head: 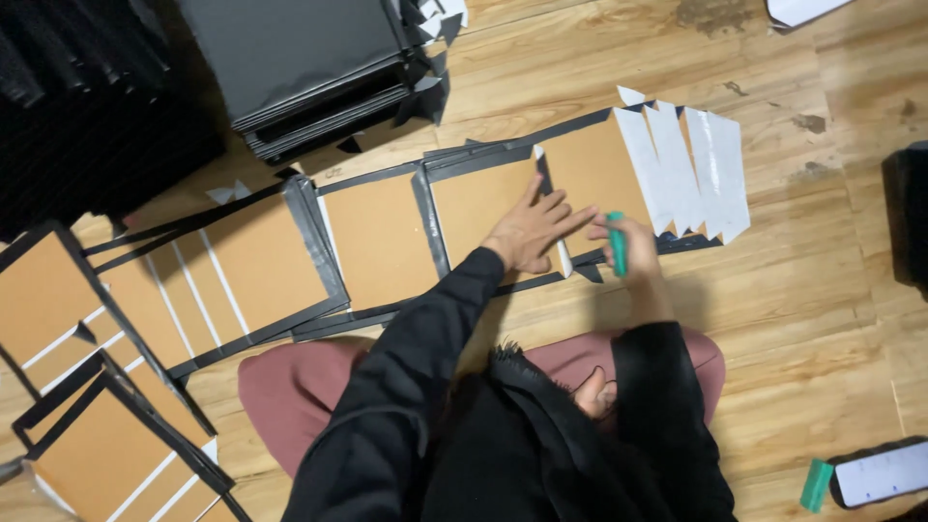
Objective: The person sits on the floor and assembles paper frames by applying a green tool to the edges of brown paper sheets with black borders. They stack the completed frames and repeat the process with new sheets.
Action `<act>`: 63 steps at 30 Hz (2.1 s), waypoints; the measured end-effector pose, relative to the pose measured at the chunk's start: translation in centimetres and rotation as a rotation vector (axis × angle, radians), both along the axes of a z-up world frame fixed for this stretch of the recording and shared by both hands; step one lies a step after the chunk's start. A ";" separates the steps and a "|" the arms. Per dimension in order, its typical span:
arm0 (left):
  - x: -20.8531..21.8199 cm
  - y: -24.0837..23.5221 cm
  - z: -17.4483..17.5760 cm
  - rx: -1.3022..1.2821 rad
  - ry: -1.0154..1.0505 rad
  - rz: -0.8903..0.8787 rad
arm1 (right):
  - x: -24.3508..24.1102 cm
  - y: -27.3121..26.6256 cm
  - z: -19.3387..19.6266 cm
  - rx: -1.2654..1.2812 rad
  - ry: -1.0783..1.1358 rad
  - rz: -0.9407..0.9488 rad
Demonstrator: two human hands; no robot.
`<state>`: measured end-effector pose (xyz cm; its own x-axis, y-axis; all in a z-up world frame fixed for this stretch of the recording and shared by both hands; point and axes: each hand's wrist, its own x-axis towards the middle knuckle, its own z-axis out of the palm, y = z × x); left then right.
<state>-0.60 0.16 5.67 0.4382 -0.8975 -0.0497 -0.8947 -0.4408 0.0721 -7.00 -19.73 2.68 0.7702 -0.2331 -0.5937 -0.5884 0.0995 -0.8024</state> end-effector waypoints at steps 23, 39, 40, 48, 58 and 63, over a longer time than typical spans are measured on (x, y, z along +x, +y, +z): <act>-0.9 5.6 -7.5 -0.484 -0.227 0.048 | 13.2 7.6 -5.3 -1.116 -0.628 0.534; -0.2 4.1 -3.9 -0.197 -0.214 -0.045 | -5.0 1.1 -6.8 -1.321 -0.897 0.574; 0.1 4.5 -3.8 -0.181 -0.242 -0.063 | -3.5 -0.2 -7.0 -1.689 -1.082 0.220; 1.1 6.9 -3.6 -0.297 -0.292 -0.060 | 0.3 -3.6 1.3 -0.848 -0.204 -0.091; 3.1 -6.6 7.5 -0.009 -0.197 -0.035 | -0.1 -4.6 -4.0 -0.561 -0.009 0.066; 7.1 -13.8 -12.4 0.083 -0.262 -0.136 | -1.9 -8.7 -2.3 -0.411 -0.192 -0.100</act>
<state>6.51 -13.65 -6.76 0.3214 -0.9466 -0.0260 -0.9293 -0.3101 -0.2004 -8.86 -28.46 0.42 0.8189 -0.4978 -0.2857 -0.4292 -0.2007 -0.8806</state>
